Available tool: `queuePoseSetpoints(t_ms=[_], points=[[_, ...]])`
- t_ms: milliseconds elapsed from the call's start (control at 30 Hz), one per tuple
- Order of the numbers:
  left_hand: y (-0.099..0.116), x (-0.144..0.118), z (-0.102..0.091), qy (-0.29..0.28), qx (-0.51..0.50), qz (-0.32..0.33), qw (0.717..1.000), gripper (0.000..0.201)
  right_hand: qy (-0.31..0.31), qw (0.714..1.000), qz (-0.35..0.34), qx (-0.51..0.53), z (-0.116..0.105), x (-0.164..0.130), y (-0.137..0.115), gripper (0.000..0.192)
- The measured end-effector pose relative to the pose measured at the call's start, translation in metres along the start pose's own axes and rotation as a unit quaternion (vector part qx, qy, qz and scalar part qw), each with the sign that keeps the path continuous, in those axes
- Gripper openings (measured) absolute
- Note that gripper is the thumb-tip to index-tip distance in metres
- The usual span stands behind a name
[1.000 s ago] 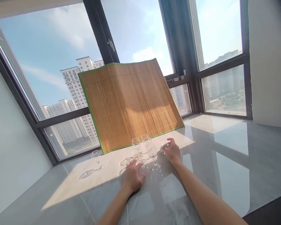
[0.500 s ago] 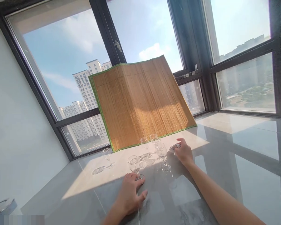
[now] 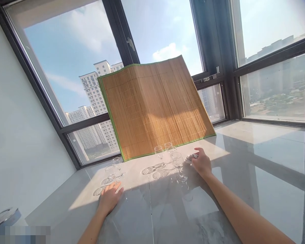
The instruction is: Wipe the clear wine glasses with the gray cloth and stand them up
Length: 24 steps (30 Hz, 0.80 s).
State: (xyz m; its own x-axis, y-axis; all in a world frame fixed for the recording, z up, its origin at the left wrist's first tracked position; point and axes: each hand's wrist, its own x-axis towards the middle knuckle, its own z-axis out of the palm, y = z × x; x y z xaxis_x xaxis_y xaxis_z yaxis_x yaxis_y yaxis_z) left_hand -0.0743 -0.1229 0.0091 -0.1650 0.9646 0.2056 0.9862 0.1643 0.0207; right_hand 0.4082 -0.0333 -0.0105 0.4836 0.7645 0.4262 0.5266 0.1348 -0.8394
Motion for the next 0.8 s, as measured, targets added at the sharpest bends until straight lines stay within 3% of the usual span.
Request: queuePoseSetpoints(t_ms=[100,200,267,333,367,433,533,667,800], points=[[0.009,-0.015,-0.004,0.081,-0.015,-0.006,0.997,0.046,0.0,1.0,0.01,0.004,-0.001,0.0,-0.002,0.049],[0.042,-0.04,-0.013,0.137,-0.087,0.035,0.986,0.039,0.0,1.0,0.01,0.011,-0.002,-0.001,-0.006,0.047],[0.082,-0.057,-0.018,0.102,-0.152,0.171,0.968,0.036,-0.006,1.0,0.004,0.012,-0.002,-0.002,-0.007,0.045],[0.13,-0.071,-0.02,0.038,-0.21,0.306,0.928,0.026,-0.008,1.0,0.001,0.011,-0.002,-0.002,-0.007,0.043],[0.155,-0.076,-0.02,0.016,-0.237,0.34,0.91,0.029,-0.006,1.0,0.001,0.011,-0.001,-0.002,-0.007,0.042],[0.201,-0.08,-0.019,-0.026,-0.261,0.375,0.889,0.042,0.001,1.0,0.002,0.012,-0.001,-0.002,-0.005,0.041],[0.249,-0.073,-0.017,-0.084,-0.231,0.358,0.901,0.063,0.005,1.0,0.003,0.012,-0.001,-0.001,-0.005,0.041],[0.272,-0.062,-0.019,-0.12,-0.2,0.33,0.915,0.07,0.003,1.0,0.006,0.01,-0.002,-0.002,-0.007,0.042],[0.266,-0.076,-0.03,-0.119,-0.192,0.345,0.911,0.068,-0.005,1.0,0.0,0.01,-0.004,-0.002,-0.009,0.044]])
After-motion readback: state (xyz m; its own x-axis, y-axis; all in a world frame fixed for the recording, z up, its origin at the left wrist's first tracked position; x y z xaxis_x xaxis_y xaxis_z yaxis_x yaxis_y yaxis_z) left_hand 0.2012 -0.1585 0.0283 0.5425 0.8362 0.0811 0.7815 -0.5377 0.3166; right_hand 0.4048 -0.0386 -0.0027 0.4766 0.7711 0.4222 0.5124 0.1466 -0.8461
